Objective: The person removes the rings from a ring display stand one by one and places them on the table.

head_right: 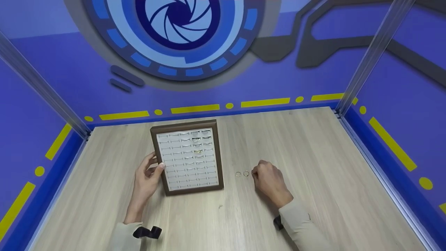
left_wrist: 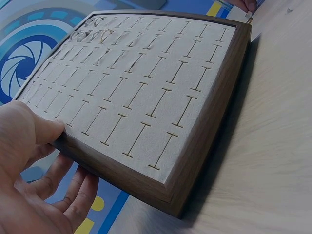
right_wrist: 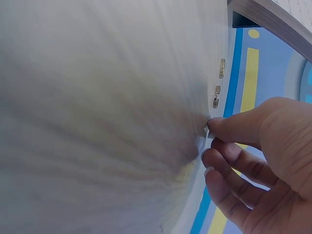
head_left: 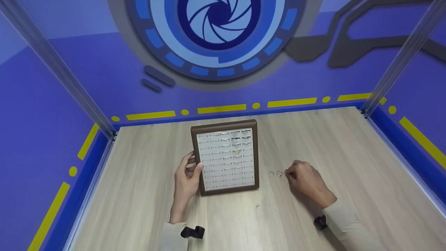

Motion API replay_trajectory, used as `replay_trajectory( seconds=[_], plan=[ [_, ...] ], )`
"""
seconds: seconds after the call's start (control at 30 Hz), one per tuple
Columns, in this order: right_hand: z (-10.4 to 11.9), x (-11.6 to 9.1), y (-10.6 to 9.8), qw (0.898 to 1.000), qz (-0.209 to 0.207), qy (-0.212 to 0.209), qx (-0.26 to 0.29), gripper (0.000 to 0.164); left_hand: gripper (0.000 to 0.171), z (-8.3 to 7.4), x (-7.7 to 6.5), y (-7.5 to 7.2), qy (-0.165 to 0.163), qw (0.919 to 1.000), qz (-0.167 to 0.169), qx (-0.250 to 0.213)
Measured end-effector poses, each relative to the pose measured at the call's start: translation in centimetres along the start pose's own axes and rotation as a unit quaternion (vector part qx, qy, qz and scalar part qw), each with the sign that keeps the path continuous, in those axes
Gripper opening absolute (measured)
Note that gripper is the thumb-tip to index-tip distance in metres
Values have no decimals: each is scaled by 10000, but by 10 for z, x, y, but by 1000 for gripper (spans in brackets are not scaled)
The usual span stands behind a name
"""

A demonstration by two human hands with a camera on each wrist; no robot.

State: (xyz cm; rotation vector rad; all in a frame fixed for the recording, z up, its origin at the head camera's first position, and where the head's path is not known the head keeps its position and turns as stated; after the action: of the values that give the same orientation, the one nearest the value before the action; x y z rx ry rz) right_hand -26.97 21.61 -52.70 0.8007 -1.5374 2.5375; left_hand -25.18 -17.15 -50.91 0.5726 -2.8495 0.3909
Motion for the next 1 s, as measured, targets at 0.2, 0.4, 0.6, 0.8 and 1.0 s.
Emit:
replay_trajectory(
  seconds=[0.2, 0.4, 0.6, 0.8, 1.0],
  plan=[
    [0, 0, -1, 10000, 13, 26, 53, 9, 51, -1, 0, -1, 2, 10000, 6, -38],
    [1, 2, -5, 10000, -58, 1, 63, 5, 51, 0, 0, -1, 48, 10000, -6, -12],
    [6, 8, -13, 9999, -100, -54, 111, 5, 50, -1, 0, -1, 85, 9999, -35, 49],
    [20, 17, -32, 9981, -474, -259, 302, 8, 51, 2, -1, 0, 2, 10000, -29, 43],
    [47, 30, -52, 9894, -1163, -693, 532, 14, 51, 1, 0, -1, -5, 10000, -23, 54]
  ],
)
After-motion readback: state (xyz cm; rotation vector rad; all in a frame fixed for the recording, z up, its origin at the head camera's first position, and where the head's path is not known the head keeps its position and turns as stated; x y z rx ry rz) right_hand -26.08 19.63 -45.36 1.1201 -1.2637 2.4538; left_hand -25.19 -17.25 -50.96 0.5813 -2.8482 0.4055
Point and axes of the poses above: each hand's wrist, its own x-axis towards the middle knuckle, its own y-axis out of the palm, z = x × y, the point moved 10 cm from there along x, towards the middle knuckle, and after that the axes turned 11 degrees about -z, right-handed, at the moved point
